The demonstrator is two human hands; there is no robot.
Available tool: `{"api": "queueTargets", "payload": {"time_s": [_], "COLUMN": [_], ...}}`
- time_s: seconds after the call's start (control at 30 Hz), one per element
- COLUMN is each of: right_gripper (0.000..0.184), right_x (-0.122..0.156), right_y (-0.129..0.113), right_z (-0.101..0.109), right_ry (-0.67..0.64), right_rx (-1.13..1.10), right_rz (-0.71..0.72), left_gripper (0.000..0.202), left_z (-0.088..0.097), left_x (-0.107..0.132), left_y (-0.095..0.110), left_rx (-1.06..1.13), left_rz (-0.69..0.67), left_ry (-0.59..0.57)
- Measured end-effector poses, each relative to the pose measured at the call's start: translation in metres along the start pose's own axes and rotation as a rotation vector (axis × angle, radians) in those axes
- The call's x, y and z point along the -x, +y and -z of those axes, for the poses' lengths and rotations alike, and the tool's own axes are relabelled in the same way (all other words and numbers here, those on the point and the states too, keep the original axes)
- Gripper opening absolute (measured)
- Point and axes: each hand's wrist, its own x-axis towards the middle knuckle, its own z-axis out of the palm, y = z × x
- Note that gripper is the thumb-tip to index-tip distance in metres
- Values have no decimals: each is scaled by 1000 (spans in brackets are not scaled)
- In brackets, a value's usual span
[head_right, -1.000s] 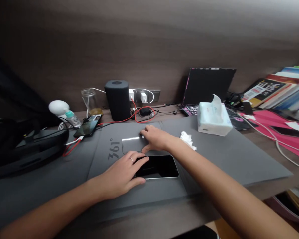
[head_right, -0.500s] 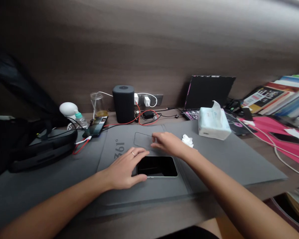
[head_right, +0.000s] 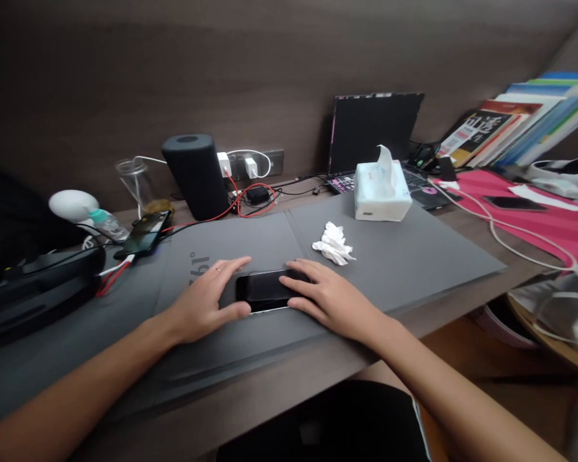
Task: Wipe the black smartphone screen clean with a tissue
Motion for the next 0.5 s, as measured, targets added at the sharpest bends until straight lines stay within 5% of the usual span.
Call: {"api": "queueTargets", "payload": {"time_s": [0.1, 0.5], "right_gripper": [43, 51], "right_x": [1, 0], "right_y": [4, 12], "right_z": [-4, -9], "right_ry": [-30, -12], "right_rx": [17, -133], "right_rz": [34, 28], "left_gripper": [87, 59], "left_z": [2, 8], "left_x": [0, -2], "left_y": [3, 3], "left_rx": [-88, -68], "left_rz": [-48, -47], "left_ry": [-44, -39]}}
